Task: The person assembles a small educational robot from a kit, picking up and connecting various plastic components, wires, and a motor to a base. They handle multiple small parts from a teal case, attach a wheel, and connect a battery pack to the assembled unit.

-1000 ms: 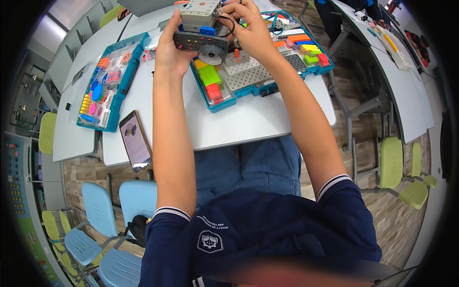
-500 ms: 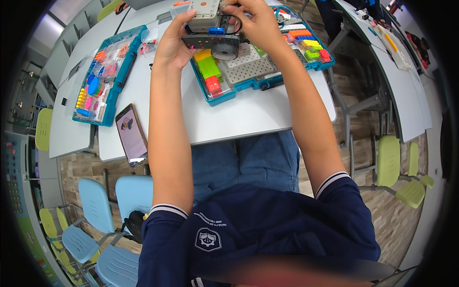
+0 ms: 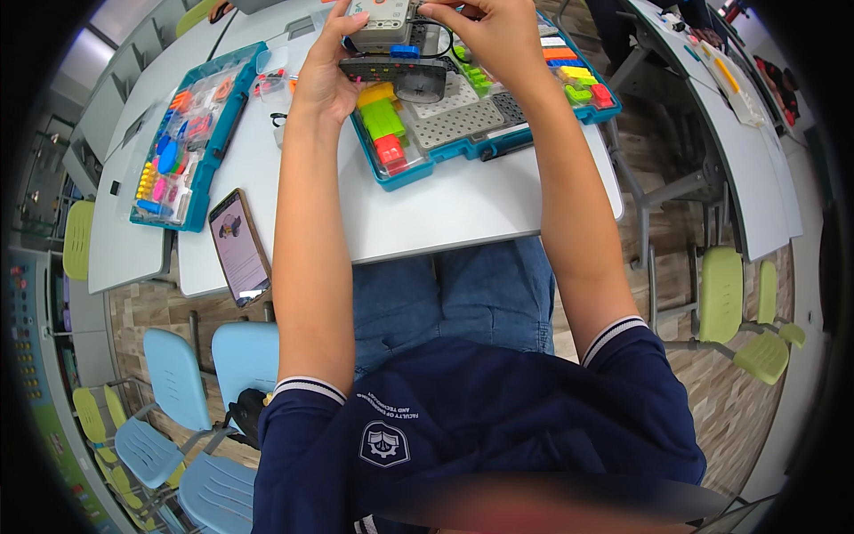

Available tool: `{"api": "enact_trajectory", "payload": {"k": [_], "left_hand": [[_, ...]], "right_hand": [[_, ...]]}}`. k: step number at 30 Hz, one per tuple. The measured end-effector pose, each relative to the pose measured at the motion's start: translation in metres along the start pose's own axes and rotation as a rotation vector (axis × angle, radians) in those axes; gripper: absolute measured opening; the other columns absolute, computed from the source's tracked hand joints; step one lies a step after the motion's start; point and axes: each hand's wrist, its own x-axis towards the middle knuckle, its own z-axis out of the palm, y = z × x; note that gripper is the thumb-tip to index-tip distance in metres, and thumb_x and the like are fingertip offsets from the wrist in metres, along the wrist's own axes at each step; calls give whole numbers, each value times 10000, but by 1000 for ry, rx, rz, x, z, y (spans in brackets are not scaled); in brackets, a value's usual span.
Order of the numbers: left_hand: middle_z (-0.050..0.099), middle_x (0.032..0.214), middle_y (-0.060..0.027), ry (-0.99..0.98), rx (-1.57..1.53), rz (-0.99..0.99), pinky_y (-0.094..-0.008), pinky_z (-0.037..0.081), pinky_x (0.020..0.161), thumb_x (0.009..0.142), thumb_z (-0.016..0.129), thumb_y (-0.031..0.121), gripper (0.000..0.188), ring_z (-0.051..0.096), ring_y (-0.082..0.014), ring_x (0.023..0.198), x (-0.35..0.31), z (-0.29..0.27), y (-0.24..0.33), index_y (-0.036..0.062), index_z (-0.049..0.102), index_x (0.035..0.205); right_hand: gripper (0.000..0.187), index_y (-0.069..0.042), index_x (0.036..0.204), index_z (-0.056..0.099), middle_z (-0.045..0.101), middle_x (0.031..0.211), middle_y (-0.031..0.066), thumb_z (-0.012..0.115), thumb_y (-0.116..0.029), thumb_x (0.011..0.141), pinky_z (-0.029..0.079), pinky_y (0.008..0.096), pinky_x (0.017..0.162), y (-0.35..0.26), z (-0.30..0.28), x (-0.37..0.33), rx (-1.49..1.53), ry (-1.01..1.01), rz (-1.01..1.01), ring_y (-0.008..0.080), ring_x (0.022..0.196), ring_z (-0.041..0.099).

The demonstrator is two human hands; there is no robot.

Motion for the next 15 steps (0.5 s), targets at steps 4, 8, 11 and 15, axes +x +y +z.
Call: {"api": "enact_trajectory", "payload": {"k": [4,8,11,15], "left_hand": [[638,1298,-167,-15,36,27,-452,538,982,820,750,426,839,625,-260,1214,-4,5,4,120,465,1547],[624,1332,-144,-34,61,60,-451,516,1015,820,753,417,842,600,-246,1247,-7,10,5,127,465,1556],[619,1339,-140,-51,83,58,-445,502,1033,814,756,417,842,594,-240,1250,-7,10,7,129,474,1554],[624,1328,-134,-33,141,61,-430,502,1033,802,761,421,861,602,-230,1232,-7,9,7,128,471,1557]], "right_hand": [[125,-23,900,773,725,822,121,792,-137,852,531,349,643,1,-3,0,-67,-15,-77,246,712,693],[92,-30,881,757,701,811,127,769,-116,850,534,379,657,-3,-6,1,-171,11,-249,300,728,684],[71,-34,879,742,691,824,132,748,-102,856,532,396,668,-10,-9,-1,-219,6,-284,327,754,682],[73,-31,877,720,673,829,138,728,-103,867,530,407,678,-18,-12,-1,-261,-7,-300,337,769,677]]}}
